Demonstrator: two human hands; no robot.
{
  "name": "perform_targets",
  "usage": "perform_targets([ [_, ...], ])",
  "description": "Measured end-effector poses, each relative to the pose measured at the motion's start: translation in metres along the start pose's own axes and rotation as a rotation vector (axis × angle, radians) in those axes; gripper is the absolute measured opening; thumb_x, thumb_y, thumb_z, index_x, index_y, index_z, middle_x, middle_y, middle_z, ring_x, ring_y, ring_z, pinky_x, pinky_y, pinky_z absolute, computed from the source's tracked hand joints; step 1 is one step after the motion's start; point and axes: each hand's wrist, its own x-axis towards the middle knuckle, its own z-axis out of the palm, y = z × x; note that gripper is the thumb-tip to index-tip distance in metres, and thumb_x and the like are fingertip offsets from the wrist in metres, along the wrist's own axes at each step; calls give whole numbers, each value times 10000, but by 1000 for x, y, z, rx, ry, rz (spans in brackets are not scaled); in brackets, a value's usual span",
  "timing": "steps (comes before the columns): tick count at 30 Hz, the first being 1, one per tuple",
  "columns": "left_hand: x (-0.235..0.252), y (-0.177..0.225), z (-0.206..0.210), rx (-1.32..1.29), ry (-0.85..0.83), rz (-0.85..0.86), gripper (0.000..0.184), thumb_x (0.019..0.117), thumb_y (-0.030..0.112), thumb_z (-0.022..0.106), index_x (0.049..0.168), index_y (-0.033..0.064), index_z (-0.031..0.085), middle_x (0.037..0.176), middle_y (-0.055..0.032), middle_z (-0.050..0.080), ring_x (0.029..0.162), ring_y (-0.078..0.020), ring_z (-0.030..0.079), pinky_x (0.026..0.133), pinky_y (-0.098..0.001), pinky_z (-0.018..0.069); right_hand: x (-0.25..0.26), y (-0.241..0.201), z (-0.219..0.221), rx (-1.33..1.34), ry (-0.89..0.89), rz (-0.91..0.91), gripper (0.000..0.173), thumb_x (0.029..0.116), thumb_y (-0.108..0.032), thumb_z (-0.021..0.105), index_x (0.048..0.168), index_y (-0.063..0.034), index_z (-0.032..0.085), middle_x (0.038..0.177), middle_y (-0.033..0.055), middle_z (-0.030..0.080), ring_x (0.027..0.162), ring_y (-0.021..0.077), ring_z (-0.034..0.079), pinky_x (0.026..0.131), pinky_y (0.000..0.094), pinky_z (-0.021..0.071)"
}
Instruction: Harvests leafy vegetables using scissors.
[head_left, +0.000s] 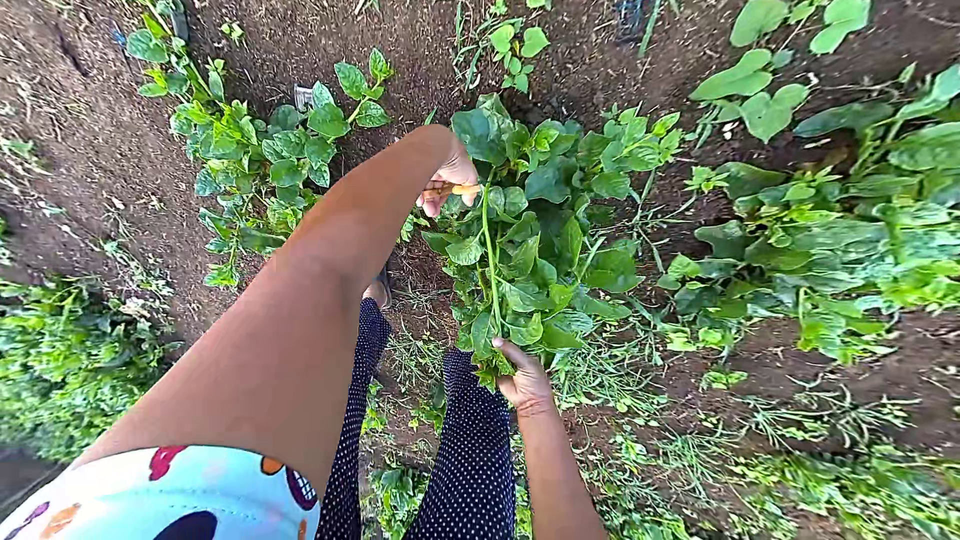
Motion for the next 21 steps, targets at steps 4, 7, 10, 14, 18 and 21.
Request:
perform_targets([
  [4, -3, 15, 3, 41, 71, -28, 328, 908, 368, 732, 768, 91, 628, 551, -30, 573, 416, -126, 538, 434, -262, 465, 0, -4, -3, -15, 27, -9, 229, 893, 56, 593, 1111, -11, 583, 873, 79, 714, 739, 154, 711, 652, 337, 626],
  [7, -9, 17, 5, 77, 70, 1, 292, 944, 313, 695, 767, 100, 599, 548, -11, 533, 396, -108, 503, 410, -242, 442, -1, -4, -4, -28, 20, -25, 239, 886, 70, 592, 1113, -5, 577, 877, 79, 713, 750, 152, 712, 666, 335, 628],
  [10, -7, 18, 5, 52, 69, 28, 218, 937, 230, 679, 775, 90, 640, 563, -31, 574, 397, -123, 514, 409, -274, 457, -4, -3, -1, -70, 38, -40, 211, 905, 72, 576, 1101, -8, 577, 856, 67, 711, 728, 144, 707, 652, 326, 624],
  [14, 45, 25, 1, 232, 54, 28, 111, 820, 88, 696, 720, 52, 664, 606, -113, 624, 462, -206, 586, 494, -375, 521, -11, 3, -6, -106, 35, -64, 265, 857, 89, 598, 1107, 2, 577, 858, 66, 714, 740, 143, 712, 667, 324, 627],
  [18, -2, -19, -10, 157, 142, 191, 260, 992, 270, 621, 875, 54, 707, 695, -80, 672, 551, -181, 623, 580, -378, 542, -40, 5, -34, -114, 2, -78, 358, 702, -29, 715, 1043, -53, 608, 823, 17, 736, 735, 103, 721, 671, 306, 631],
  [21, -7, -85, -32, 0, 166, 239, 331, 1058, 332, 511, 1127, 67, 698, 912, -90, 727, 732, -194, 673, 720, -419, 562, -68, 2, -70, -102, -100, -82, 426, 613, -197, 904, 978, -116, 699, 828, 10, 759, 731, 108, 734, 662, 316, 639],
])
